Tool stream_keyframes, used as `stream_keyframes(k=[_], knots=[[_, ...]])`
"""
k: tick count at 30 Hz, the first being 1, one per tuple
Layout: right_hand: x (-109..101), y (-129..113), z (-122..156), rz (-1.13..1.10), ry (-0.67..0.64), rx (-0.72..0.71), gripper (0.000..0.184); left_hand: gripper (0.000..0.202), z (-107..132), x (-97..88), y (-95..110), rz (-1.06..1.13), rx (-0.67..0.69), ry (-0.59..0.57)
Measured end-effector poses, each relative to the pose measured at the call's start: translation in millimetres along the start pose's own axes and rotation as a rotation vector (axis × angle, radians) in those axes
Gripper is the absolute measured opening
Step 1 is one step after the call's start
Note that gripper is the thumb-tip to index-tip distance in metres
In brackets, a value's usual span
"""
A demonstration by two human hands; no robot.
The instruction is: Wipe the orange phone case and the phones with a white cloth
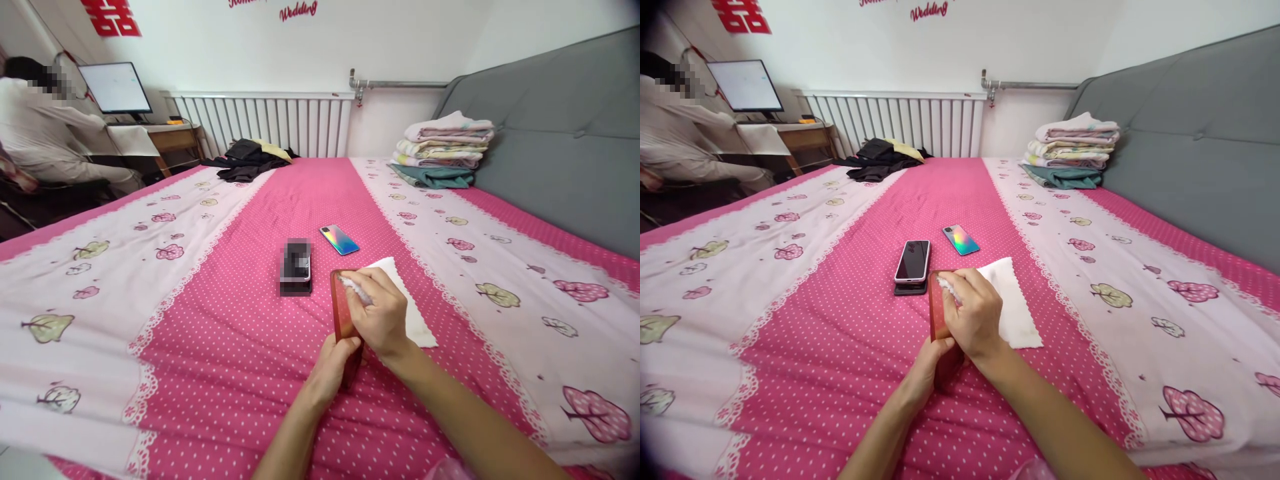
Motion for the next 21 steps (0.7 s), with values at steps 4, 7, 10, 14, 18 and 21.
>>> stream_keyframes(k=[4, 7, 10, 14, 18, 21], knots=[[4.4, 4.9, -1.3, -0.148, -0.101, 0.096, 0.020, 0.015, -0.5, -2.1, 0.5, -0.131, 0.002, 0.000], [6.8, 7.7, -4.0, -0.244, -0.160, 0.149, 0.016, 0.018, -0.6, -6.2, -5.1, -0.154, -0.005, 0.009], [13.3, 5.7, -5.4, -0.342, -0.277, 0.162, 0.013, 0.019, -2.8, -11.2, -3.3, -0.132, 0.036, 0.019], [20.4, 2.2, -3.7, -0.389, -0.407, 0.140, 0.012, 0.019, -6.7, -25.1, 7.8, -0.032, 0.108, 0.127], [24.0, 20.4, -7.6, -0.397, -0.383, 0.210, 0.024, 0.039, -5.4, -40.4, 15.9, 0.178, 0.120, 0.315], [42.5, 40.8, -5.2, -0.466, -0.464, 0.317, 0.043, 0.050, -3.9, -44.3, 22.3, 0.238, 0.124, 0.373]])
Point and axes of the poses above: each hand's wrist, its own z-axis away from the middle knuckle, its own x-axis out of the palm, y = z × x, the point moved 10 cm from there along -z, towards the middle knuckle, and after that the axes turned 14 degrees about x, right-handed, at the moved point
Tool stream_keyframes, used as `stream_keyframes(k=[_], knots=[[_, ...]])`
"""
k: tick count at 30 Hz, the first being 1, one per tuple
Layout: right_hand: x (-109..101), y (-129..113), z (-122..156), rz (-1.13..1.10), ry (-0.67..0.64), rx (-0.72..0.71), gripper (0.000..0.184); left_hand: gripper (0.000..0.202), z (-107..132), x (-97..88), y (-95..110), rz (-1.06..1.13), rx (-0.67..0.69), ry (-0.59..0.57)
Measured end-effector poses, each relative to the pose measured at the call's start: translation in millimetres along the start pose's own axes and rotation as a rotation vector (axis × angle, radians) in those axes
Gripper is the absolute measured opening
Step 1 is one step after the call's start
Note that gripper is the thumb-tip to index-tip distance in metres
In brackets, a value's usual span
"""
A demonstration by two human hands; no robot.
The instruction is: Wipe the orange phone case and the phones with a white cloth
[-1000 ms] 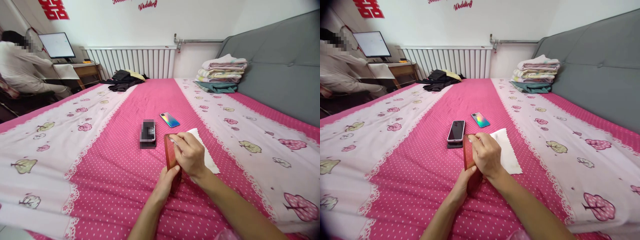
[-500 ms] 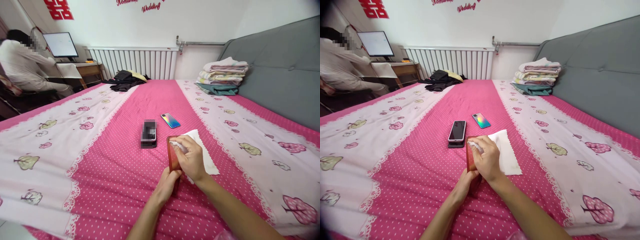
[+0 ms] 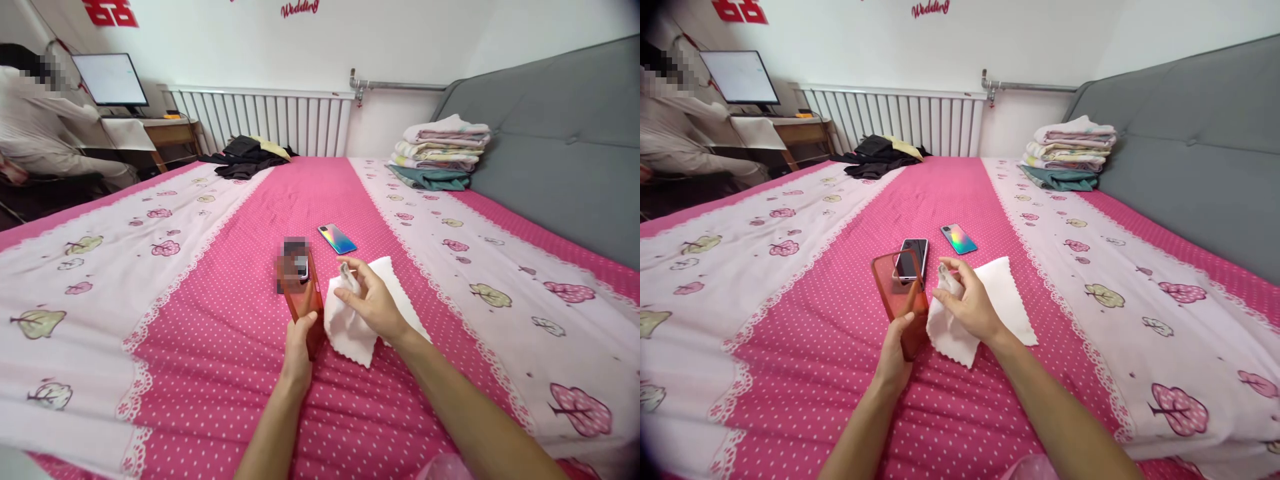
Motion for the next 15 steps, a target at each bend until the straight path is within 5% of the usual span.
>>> stream_keyframes(k=[10, 15], knots=[[17.5, 34.2, -5.9, -0.356, -0.101, 0.208, 0.037, 0.057, -3.7, -4.5, 4.1, -0.113, 0.072, -0.023], [32.2, 38.4, -0.6, -0.505, -0.185, 0.307, 0.035, 0.077, -10.6, -2.0, 16.6, -0.400, 0.284, -0.107]])
Point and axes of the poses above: each hand's wrist, its own z-axis away from the middle knuckle, its own x-axis out of the palm, y = z × x, the point moved 10 cm from there along -z, towards the middle knuckle, and after that the axes turned 14 degrees about x, right-handed, at the moved point
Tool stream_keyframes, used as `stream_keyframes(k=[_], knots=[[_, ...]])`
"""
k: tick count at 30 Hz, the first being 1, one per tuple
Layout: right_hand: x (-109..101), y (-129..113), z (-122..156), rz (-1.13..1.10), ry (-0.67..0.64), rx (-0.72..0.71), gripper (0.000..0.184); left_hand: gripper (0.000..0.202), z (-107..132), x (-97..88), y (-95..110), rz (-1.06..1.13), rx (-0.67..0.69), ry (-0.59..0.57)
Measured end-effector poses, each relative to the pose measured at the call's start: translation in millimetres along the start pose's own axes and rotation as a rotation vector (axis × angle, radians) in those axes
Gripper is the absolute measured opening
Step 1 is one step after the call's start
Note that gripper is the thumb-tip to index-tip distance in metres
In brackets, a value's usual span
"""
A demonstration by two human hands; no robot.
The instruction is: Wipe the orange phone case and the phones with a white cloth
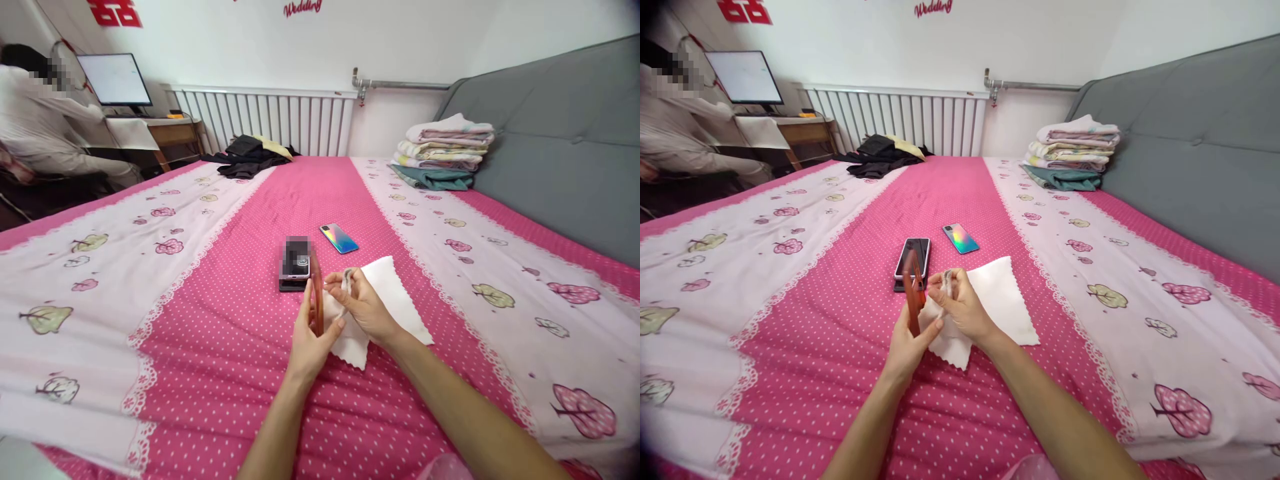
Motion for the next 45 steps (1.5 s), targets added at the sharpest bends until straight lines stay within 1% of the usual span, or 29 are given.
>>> stream_keyframes(k=[1, 3, 6, 10, 12, 14, 16, 20, 22, 24, 27, 30, 32, 34, 37, 39, 40, 42, 45], knots=[[4.1, 2.2, 0.6, -0.021, -0.030, 0.021, 0.034, 0.078, -1.1, -0.4, 2.5, -0.041, 0.045, -0.009], [11.9, 5.6, 2.0, -0.055, -0.088, 0.057, 0.033, 0.069, -1.5, -2.0, 4.8, -0.079, 0.091, -0.008], [17.6, 7.5, 3.9, -0.104, -0.140, 0.091, 0.030, 0.057, -0.5, -4.6, 5.3, -0.038, 0.081, 0.015], [11.9, 8.4, 3.5, -0.142, -0.099, 0.127, 0.020, 0.051, 0.5, -8.8, 5.3, -0.029, 0.032, 0.058], [8.6, 7.1, 3.1, -0.162, -0.070, 0.131, 0.014, 0.046, 0.3, -15.8, 5.7, -0.068, 0.030, 0.115], [7.0, 5.2, 3.2, -0.191, -0.052, 0.127, 0.012, 0.045, -0.6, -20.7, 5.8, -0.113, 0.048, 0.140], [6.2, 4.1, 4.2, -0.205, -0.034, 0.125, 0.014, 0.050, -2.2, -20.8, 6.3, -0.169, 0.092, 0.107], [10.0, 4.0, 7.4, -0.169, -0.057, 0.120, 0.019, 0.061, -2.2, -13.5, 2.9, -0.290, 0.179, -0.023], [12.4, 5.8, 8.3, -0.135, -0.082, 0.119, 0.021, 0.060, -0.9, -8.2, 0.3, -0.323, 0.207, -0.083], [13.9, 8.6, 8.2, -0.118, -0.098, 0.119, 0.023, 0.056, -0.2, -6.5, 0.5, -0.333, 0.236, -0.091], [18.7, 11.4, 7.7, -0.125, -0.143, 0.112, 0.027, 0.051, -0.9, -8.5, 1.0, -0.296, 0.236, -0.051], [22.1, 9.7, 8.1, -0.073, -0.158, 0.091, 0.030, 0.049, -2.4, -16.8, 2.3, -0.283, 0.214, 0.033], [18.5, 6.9, 8.0, 0.001, -0.110, 0.077, 0.028, 0.050, -3.3, -24.7, 4.3, -0.289, 0.209, 0.099], [12.5, 3.9, 7.2, 0.050, -0.056, 0.066, 0.025, 0.052, -4.1, -30.8, 5.4, -0.281, 0.203, 0.141], [0.4, 2.7, 4.6, 0.118, 0.031, 0.062, 0.020, 0.054, -4.9, -38.4, 5.0, -0.281, 0.190, 0.187], [-7.7, 5.6, 2.2, 0.183, 0.076, 0.091, 0.014, 0.054, -5.1, -41.8, 3.8, -0.289, 0.171, 0.207], [-10.5, 7.5, 1.2, 0.204, 0.079, 0.115, 0.012, 0.054, -5.2, -42.5, 3.7, -0.291, 0.164, 0.212], [-12.9, 8.7, 0.3, 0.214, 0.045, 0.152, 0.013, 0.054, -5.4, -42.7, 4.3, -0.287, 0.156, 0.218], [-11.8, 1.3, 2.8, 0.219, -0.017, 0.157, 0.016, 0.054, -5.5, -42.0, 4.3, -0.280, 0.139, 0.219]])
Point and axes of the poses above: each hand's wrist, its own z-axis away from the middle knuckle, its own x-axis out of the palm, y = z × x, the point moved 10 cm from there along -z, towards the middle knuckle, and after that the axes turned 14 degrees about x, right-handed, at the moved point
